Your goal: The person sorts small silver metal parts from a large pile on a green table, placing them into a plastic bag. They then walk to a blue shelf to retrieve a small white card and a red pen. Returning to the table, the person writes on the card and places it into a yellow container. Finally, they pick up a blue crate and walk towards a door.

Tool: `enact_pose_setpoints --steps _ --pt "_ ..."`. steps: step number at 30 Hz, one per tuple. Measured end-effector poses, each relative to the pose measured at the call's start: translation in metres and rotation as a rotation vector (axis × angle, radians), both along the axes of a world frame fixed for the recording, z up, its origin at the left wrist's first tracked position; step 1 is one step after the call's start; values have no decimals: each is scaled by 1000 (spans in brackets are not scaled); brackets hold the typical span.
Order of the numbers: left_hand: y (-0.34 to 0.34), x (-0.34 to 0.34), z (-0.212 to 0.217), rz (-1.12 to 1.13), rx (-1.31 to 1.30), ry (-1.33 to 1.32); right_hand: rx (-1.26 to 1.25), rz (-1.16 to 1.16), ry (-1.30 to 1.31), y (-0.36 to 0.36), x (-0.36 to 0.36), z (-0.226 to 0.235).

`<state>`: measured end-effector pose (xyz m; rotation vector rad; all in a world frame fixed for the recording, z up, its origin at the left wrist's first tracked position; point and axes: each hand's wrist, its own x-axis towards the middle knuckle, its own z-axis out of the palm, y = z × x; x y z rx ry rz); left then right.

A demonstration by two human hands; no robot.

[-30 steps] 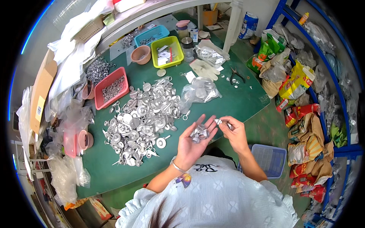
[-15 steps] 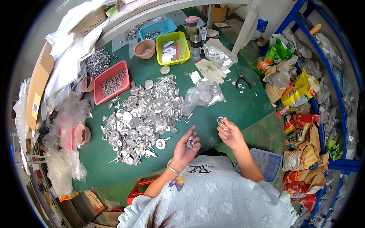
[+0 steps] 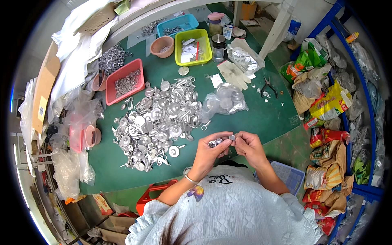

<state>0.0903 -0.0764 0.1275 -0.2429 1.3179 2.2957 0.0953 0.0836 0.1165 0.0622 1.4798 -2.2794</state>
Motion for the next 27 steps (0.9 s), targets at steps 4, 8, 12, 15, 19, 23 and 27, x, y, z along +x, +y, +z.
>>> enact_pose_setpoints --steps 4,8,12,15,19,23,27 --pt "0 -3 0 -27 13 -45 -118 -55 -65 -1 -2 1" --pt "2 -5 1 -32 31 -88 -205 -64 -181 -3 -4 9" --pt "3 -7 4 -35 19 -8 -258 -56 -208 -5 -7 10" --pt "2 -9 4 -5 22 -5 -265 -73 -182 -7 -8 11" --pt "-1 -11 -1 25 50 -26 3 -50 -70 -8 -6 13" --pt "-3 -11 -9 37 -12 -8 174 -80 66 -14 -7 12" --pt "-1 -11 -16 88 -162 72 346 -120 181 -22 -7 4"
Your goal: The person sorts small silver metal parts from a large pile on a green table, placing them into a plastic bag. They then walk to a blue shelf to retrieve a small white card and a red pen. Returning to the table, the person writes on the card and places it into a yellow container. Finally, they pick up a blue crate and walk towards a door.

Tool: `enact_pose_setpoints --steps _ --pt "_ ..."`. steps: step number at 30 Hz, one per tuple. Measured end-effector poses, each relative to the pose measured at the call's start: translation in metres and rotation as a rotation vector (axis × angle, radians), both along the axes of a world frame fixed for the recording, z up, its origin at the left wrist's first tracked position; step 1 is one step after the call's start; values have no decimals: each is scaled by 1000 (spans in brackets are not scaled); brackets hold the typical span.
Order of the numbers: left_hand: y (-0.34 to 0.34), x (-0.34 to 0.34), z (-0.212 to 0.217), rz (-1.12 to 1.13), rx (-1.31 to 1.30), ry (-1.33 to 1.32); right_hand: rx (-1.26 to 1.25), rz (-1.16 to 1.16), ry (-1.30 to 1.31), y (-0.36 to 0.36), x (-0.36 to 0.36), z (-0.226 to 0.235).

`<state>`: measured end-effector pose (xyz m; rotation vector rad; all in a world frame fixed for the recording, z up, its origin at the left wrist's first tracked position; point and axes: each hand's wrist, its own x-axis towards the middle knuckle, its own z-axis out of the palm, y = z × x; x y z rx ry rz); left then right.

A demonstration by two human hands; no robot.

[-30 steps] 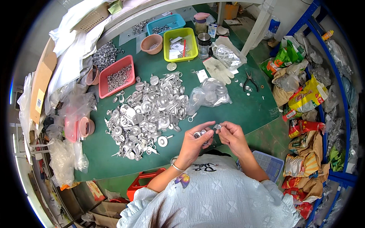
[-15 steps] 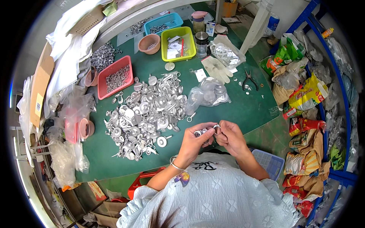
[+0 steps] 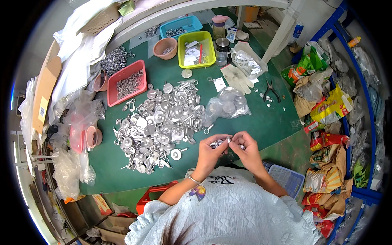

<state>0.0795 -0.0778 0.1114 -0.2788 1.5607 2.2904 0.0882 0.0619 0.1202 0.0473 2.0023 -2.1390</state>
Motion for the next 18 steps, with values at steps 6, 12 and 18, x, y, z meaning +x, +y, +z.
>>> enact_pose_setpoints --steps 6,12,18 --pt "-2 -6 -16 32 -138 78 310 69 100 -7 -8 -17" --pt "-23 -12 -38 171 95 -134 103 116 -183 -8 -46 -67" --pt "-48 -11 -56 258 134 -260 204 100 -99 -19 -127 -116"
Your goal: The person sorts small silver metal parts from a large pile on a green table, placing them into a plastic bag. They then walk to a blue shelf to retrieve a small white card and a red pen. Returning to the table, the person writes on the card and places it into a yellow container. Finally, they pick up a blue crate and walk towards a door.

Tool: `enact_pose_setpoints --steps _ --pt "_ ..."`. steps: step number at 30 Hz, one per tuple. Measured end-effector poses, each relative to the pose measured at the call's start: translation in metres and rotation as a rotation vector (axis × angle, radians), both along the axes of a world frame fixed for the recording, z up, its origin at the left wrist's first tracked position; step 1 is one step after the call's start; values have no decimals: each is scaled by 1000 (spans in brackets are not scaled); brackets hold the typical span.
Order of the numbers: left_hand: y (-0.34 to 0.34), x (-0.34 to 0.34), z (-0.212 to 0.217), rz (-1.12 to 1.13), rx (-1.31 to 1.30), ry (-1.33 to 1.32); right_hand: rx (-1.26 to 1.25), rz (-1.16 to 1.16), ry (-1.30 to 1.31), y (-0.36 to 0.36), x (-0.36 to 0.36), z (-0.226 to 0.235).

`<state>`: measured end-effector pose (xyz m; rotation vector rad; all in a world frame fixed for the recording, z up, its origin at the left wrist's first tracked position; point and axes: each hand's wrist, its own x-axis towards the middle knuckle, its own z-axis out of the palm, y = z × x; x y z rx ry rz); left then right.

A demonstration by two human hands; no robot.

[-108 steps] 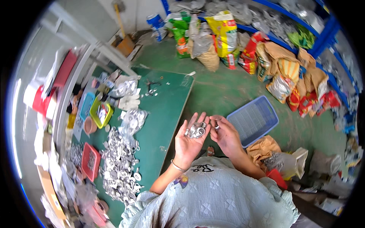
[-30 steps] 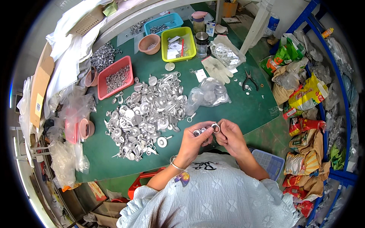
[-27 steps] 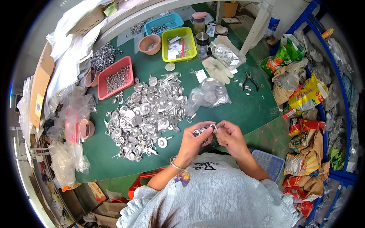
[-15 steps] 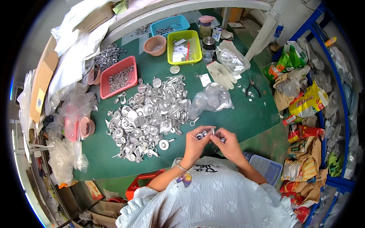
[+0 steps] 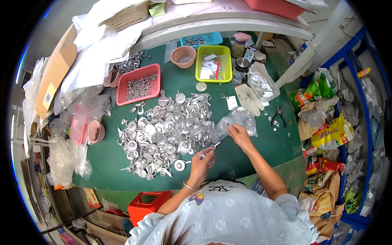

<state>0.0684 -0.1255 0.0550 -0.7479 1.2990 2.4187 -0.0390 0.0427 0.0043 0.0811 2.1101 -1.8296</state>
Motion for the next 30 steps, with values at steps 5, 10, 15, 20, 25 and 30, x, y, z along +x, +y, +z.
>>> enact_pose_setpoints --steps 5,10,15,20,25,30 --pt "-16 -2 -7 -6 112 -36 -156 -33 -255 -13 -96 -23" --pt "-26 -11 -24 43 301 -96 -181 -125 -319 -35 -175 -49" --pt "-31 -20 -39 56 404 -163 -326 -327 -458 -49 -232 -62" --pt "-32 -35 -39 38 331 -73 -266 -103 -295 -55 -202 -42" --pt "-29 -59 -44 58 144 -53 -335 411 -384 -38 -97 3" --pt "-17 -66 -33 -198 29 49 -210 456 -396 -11 -11 13"
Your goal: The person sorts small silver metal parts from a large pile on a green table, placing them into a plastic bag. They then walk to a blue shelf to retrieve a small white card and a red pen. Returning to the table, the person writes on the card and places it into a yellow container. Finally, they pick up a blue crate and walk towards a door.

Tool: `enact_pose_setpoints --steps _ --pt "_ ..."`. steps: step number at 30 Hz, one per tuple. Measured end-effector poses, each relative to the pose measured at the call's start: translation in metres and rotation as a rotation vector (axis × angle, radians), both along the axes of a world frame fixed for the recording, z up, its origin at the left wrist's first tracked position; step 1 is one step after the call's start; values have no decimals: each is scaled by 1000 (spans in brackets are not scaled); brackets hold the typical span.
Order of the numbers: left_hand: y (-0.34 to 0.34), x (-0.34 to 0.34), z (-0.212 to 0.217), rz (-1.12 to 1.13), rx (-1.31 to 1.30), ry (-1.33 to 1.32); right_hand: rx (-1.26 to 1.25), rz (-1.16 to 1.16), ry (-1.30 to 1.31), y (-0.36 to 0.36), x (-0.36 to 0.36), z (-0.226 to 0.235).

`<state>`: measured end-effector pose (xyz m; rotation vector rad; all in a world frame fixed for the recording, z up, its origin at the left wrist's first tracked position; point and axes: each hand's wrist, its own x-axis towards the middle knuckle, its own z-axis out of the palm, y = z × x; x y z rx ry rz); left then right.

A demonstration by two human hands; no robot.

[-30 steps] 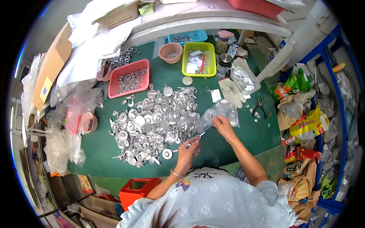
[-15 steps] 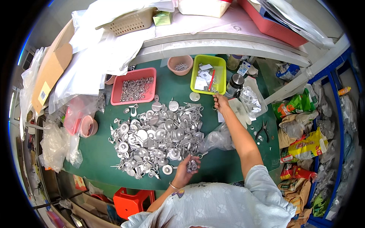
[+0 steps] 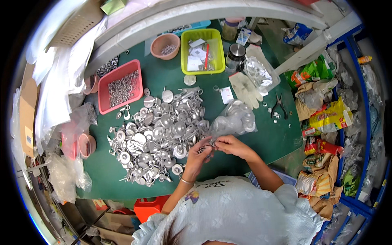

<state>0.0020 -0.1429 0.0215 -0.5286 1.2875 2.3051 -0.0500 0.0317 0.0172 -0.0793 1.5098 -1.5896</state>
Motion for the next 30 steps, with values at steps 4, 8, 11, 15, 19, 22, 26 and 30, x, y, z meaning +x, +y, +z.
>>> enact_pose_setpoints --steps 4,8,11,15,19,22,26,30 --pt "6 0 12 -181 -45 60 -56 -96 -60 13 25 20" --pt "12 5 24 -208 -104 123 -66 -150 95 15 37 35" --pt "18 9 28 -198 -208 271 -41 -245 234 17 49 32" --pt "23 16 29 -205 -304 319 -54 -387 127 19 61 40" --pt "26 24 21 -278 -253 230 -91 -463 -39 25 79 24" --pt "28 30 16 -359 -200 157 -177 -490 -162 25 88 16" --pt "30 39 3 -348 -204 61 -183 -524 -206 26 96 2" --pt "20 49 -40 -220 5 -219 325 -650 86 34 104 -77"
